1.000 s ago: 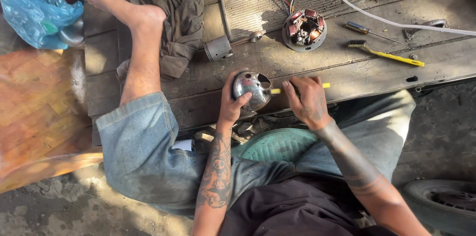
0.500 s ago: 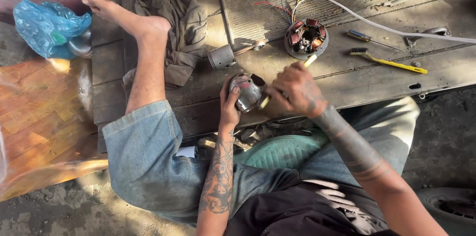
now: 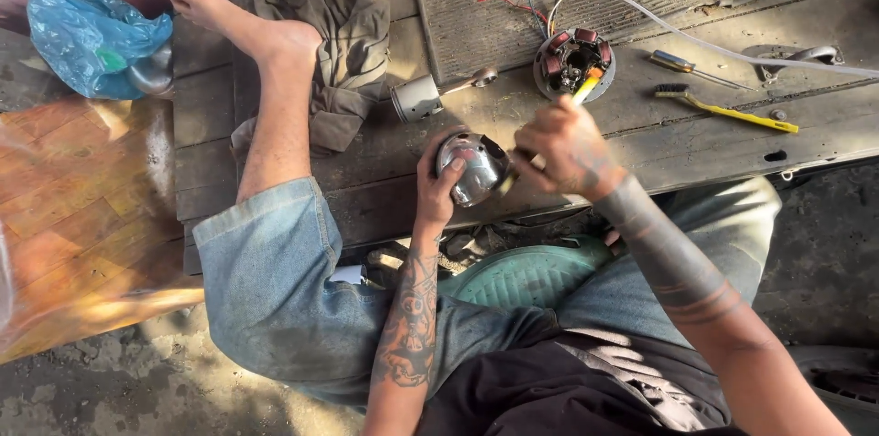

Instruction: The person sits on a low stool and scrubs a cylindrical metal part with a yellow-handled brush. They rotate the part to clean different sides and the interior surface. A disassembled motor stator and other tools are visible on the wooden workbench.

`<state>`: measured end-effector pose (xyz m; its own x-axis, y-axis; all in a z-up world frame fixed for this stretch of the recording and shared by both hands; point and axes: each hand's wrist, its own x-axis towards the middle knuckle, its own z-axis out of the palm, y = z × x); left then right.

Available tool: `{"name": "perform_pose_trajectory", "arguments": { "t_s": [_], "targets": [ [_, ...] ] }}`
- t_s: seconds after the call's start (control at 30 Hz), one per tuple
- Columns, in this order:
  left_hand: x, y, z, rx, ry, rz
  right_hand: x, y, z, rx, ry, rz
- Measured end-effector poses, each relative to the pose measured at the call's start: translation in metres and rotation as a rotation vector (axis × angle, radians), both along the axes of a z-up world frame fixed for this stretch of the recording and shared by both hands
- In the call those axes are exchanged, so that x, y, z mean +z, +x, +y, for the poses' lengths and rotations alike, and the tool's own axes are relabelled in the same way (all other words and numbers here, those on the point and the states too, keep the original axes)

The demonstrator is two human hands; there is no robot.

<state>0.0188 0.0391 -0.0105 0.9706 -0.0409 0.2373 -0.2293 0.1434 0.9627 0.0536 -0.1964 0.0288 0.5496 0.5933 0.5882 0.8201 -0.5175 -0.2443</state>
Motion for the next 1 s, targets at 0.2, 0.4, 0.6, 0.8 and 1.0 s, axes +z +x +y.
{"name": "perform_pose_trajectory", "arguments": {
  "t_s": [0.2,0.4,0.6,0.8,1.0],
  "targets": [
    [-0.008,-0.003,-0.013,0.098,0.027,0.046,0.018,-0.027,0.043,-0.079,0.042,-0.161],
    [0.01,-0.012,-0.022,0.303,0.135,0.175,0.001,0.006,0.004,-0.209,0.088,-0.177],
    [0.014,-0.014,-0.028,0.394,0.171,0.24,0.011,0.011,0.009,-0.204,0.056,-0.291],
    [0.019,-0.013,-0.029,0.409,0.159,0.258,0.009,-0.001,0.027,-0.13,0.03,-0.329],
    [0.024,-0.016,-0.024,0.368,0.158,0.219,0.031,-0.01,0.039,-0.084,0.056,-0.267]
  ]
}}
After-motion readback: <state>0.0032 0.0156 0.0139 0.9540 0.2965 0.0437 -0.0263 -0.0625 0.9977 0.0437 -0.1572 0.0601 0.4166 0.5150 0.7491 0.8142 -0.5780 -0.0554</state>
